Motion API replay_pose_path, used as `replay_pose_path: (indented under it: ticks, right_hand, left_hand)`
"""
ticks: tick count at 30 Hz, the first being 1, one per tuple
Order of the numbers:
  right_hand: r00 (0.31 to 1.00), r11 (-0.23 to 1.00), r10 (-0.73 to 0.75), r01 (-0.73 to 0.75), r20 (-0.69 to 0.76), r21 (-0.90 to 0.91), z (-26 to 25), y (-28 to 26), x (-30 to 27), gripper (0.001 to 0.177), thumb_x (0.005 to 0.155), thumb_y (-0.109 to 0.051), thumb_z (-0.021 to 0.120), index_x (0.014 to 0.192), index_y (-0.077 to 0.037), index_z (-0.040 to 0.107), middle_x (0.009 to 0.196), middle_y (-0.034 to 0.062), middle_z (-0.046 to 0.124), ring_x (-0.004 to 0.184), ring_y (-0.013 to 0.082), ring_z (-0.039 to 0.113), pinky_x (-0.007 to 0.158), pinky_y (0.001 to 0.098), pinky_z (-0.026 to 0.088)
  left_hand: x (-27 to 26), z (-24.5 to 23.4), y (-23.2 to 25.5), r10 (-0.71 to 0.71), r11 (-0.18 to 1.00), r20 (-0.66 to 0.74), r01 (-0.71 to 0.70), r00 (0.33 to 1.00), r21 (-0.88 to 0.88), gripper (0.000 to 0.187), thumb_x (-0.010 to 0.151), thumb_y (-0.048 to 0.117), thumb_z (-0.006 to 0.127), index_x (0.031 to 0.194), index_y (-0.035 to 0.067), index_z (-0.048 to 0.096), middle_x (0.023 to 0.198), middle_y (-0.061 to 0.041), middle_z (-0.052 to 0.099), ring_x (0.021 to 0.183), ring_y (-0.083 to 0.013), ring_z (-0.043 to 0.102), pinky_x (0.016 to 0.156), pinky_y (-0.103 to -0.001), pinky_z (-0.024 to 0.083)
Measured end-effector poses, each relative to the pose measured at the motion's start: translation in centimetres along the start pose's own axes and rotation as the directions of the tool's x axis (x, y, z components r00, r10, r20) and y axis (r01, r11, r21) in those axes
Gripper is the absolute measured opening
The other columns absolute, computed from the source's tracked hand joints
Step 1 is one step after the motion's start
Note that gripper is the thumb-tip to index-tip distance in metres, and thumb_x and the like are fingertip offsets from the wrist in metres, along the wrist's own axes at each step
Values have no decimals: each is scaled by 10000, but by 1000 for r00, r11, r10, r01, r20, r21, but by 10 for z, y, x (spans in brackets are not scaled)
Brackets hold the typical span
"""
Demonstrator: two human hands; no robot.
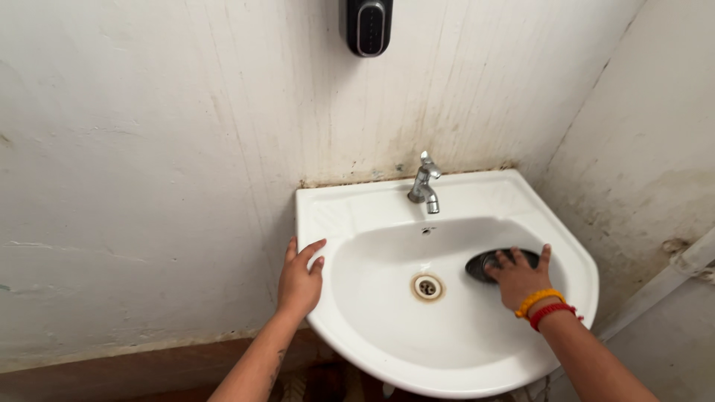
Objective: The person scrubs a white ceramic sink using a dark scrubbing pad. They repeatedly wet the pad under the running tap and scrub the basin, faucet, and surrounding surfaces. The person also rinses their hands and the pad during the process.
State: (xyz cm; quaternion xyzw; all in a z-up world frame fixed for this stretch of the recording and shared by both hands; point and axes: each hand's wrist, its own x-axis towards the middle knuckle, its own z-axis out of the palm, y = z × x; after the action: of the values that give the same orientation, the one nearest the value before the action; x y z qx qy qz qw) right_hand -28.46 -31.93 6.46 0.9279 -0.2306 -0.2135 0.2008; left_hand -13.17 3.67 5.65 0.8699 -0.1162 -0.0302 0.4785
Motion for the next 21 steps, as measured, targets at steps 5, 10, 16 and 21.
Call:
replay_pose_path:
  ticks: [5,10,16,21]
  right_hand:
    - [985,979,-168,162,40,125,-2,-33,-47,600,872,-231,632,1465,-237,538,1480,8,572,1461,248,439,1164,814,-115]
    - [985,965,-91,51,147,255,-34,-21,-52,468,797,-411,764,1225,-235,694,1255,-30,706,1334,228,568,1223,781,-22]
    - [997,993,-20,29,-75,116,7,-13,-5,607,806,-599,754,1242,-186,668,1313,11,588,1302,222,523,1104,630,357]
    - [953,905,-292,249,79,344,-8,-7,-30,619,772,-649,785,1188,-200,691,1263,65,588,1256,254,528,1052,453,476]
  left_hand:
    - [-3,-1,0,-26,1000,0,26,1000,12,353,1010,246,525,1334,297,657,1681,-100,207,1437,-321,442,1134,-409,454]
    - [-6,-1,6,-31,995,3,30,1000,95,371,1022,271,494,1369,297,623,1671,-98,241,1412,-308,483,1105,-420,480]
    - [-6,-3,16,62,835,39,-73,997,546,586,1050,382,401,1591,196,276,1576,-253,279,1366,-404,458,943,-440,573]
    - [15,-9,28,-115,786,133,8,984,618,659,1056,491,359,1644,236,206,1339,-217,562,1149,-345,641,895,-466,577]
